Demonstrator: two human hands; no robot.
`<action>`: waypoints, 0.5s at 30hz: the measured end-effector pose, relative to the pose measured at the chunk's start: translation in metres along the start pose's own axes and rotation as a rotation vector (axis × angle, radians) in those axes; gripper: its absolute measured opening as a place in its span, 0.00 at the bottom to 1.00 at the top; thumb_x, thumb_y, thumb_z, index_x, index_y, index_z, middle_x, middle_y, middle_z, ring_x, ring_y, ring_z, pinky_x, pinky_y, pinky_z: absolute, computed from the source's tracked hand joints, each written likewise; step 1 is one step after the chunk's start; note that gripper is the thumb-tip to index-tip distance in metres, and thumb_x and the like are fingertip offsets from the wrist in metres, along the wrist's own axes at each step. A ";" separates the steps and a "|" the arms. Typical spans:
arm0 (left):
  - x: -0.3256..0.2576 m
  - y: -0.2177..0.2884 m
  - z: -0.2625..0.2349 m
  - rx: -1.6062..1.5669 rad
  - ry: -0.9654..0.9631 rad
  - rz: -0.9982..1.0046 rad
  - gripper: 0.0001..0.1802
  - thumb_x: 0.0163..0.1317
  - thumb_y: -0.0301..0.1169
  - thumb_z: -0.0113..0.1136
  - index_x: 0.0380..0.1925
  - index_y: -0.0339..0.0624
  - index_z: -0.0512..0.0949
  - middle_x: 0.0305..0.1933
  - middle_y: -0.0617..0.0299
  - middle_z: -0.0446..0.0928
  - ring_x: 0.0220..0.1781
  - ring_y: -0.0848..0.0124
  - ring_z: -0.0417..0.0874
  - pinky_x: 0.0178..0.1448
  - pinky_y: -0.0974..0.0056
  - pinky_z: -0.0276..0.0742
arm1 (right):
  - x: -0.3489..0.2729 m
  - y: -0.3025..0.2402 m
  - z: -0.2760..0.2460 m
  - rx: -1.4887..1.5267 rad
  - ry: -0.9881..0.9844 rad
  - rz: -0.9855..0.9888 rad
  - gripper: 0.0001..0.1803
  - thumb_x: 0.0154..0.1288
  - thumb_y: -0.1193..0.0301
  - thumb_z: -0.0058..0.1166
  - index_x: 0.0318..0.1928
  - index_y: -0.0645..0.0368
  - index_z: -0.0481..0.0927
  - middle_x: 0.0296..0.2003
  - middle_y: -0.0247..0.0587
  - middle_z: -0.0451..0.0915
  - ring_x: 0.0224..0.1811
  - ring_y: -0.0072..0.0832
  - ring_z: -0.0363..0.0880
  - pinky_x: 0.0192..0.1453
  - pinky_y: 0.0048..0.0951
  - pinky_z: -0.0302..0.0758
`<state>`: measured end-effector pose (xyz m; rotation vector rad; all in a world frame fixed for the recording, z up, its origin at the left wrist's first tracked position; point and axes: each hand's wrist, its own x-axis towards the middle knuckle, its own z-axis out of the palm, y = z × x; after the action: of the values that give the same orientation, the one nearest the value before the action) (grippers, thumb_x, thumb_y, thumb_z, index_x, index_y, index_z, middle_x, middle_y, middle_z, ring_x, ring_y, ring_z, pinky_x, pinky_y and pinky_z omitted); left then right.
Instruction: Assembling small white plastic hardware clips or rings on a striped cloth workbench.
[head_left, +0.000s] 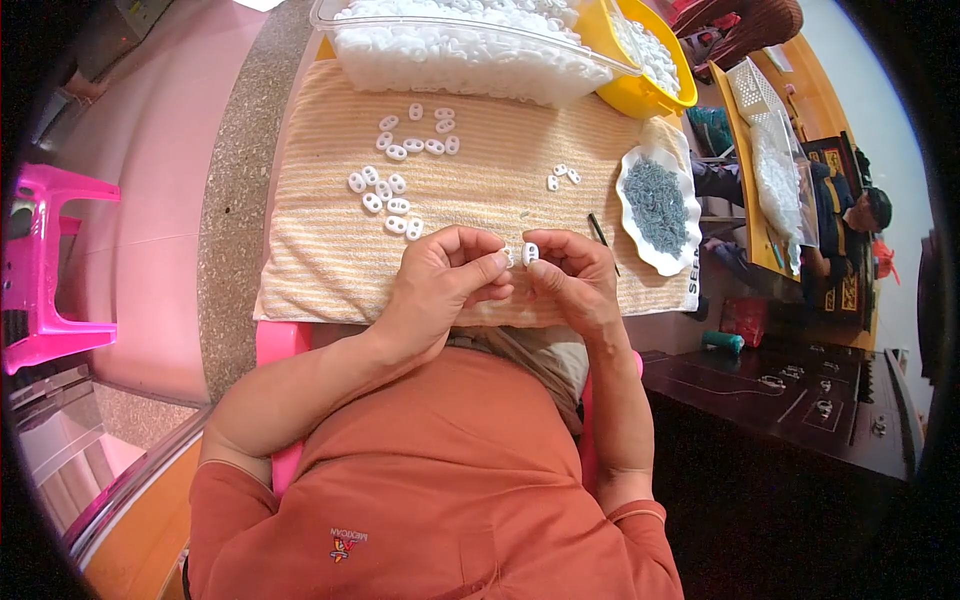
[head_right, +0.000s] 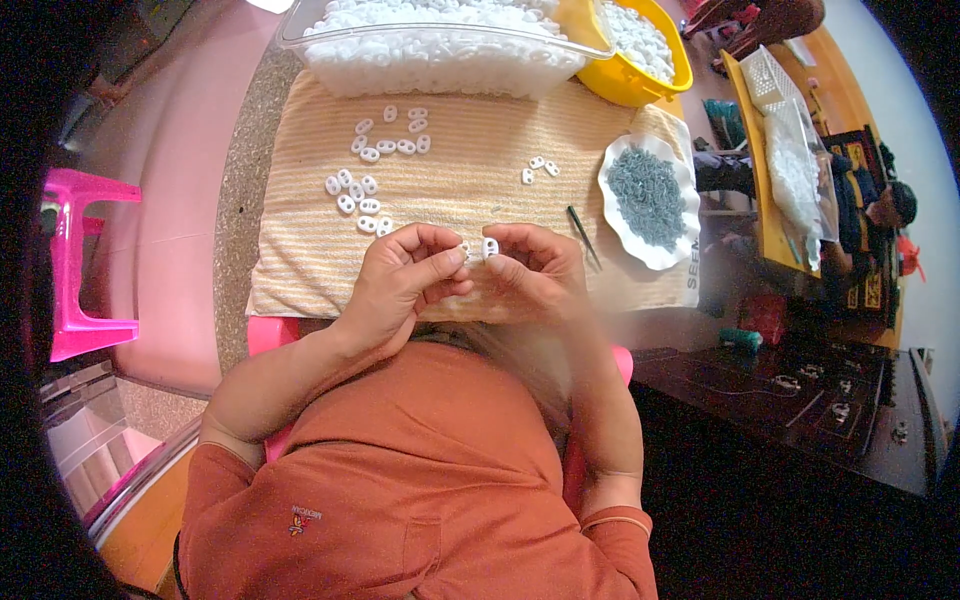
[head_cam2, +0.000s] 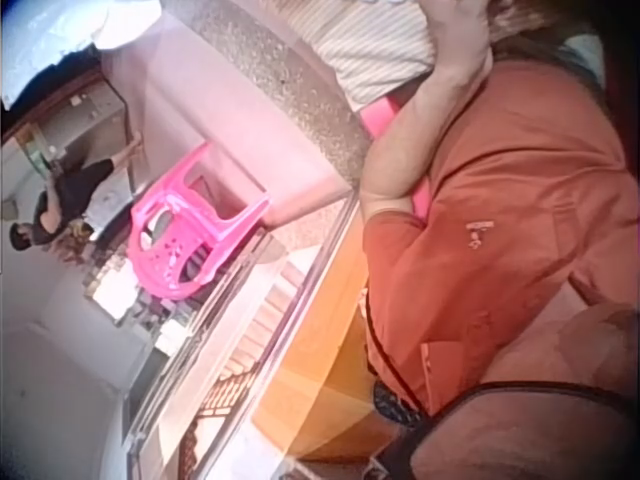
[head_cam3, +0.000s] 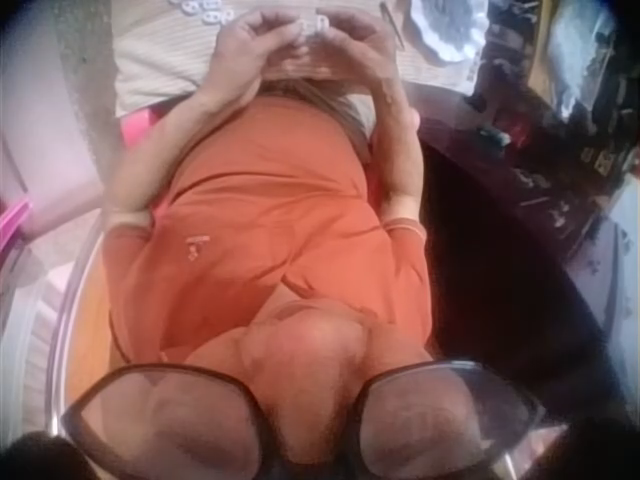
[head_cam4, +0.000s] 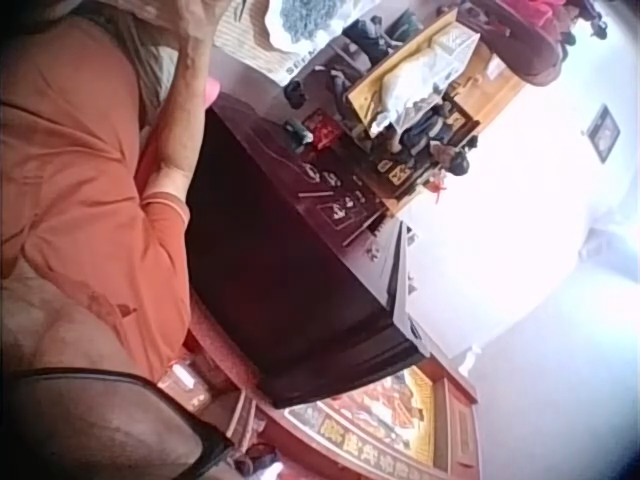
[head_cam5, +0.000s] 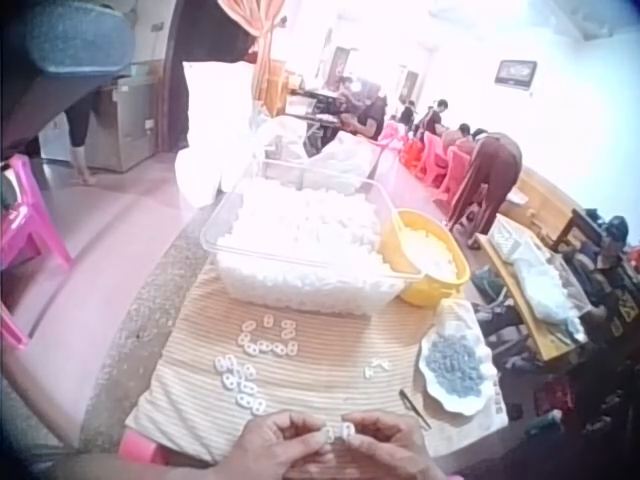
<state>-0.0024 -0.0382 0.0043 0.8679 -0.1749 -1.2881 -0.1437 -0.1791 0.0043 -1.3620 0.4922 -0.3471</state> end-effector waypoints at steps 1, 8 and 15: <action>0.000 0.000 0.000 -0.006 0.003 0.003 0.07 0.63 0.25 0.59 0.40 0.37 0.75 0.36 0.62 0.79 0.35 0.75 0.82 0.43 0.70 0.83 | 0.000 0.000 0.000 0.000 0.000 0.000 0.16 0.63 0.77 0.59 0.51 0.66 0.77 0.37 0.35 0.81 0.35 0.18 0.78 0.35 0.20 0.78; 0.000 0.000 0.000 -0.004 0.014 -0.005 0.06 0.64 0.25 0.59 0.40 0.37 0.75 0.36 0.62 0.79 0.35 0.75 0.82 0.43 0.70 0.83 | -0.001 0.000 0.002 0.032 -0.002 0.000 0.16 0.62 0.77 0.59 0.51 0.65 0.78 0.37 0.34 0.81 0.35 0.17 0.78 0.36 0.19 0.76; 0.000 -0.002 -0.001 -0.010 0.001 -0.001 0.07 0.63 0.26 0.60 0.40 0.37 0.75 0.35 0.62 0.79 0.35 0.75 0.82 0.43 0.71 0.83 | -0.001 0.000 0.002 0.004 -0.002 -0.018 0.16 0.62 0.77 0.60 0.51 0.66 0.78 0.36 0.34 0.80 0.34 0.17 0.78 0.35 0.19 0.77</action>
<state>-0.0027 -0.0378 0.0022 0.8599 -0.1676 -1.2883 -0.1431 -0.1771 0.0048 -1.3636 0.4777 -0.3610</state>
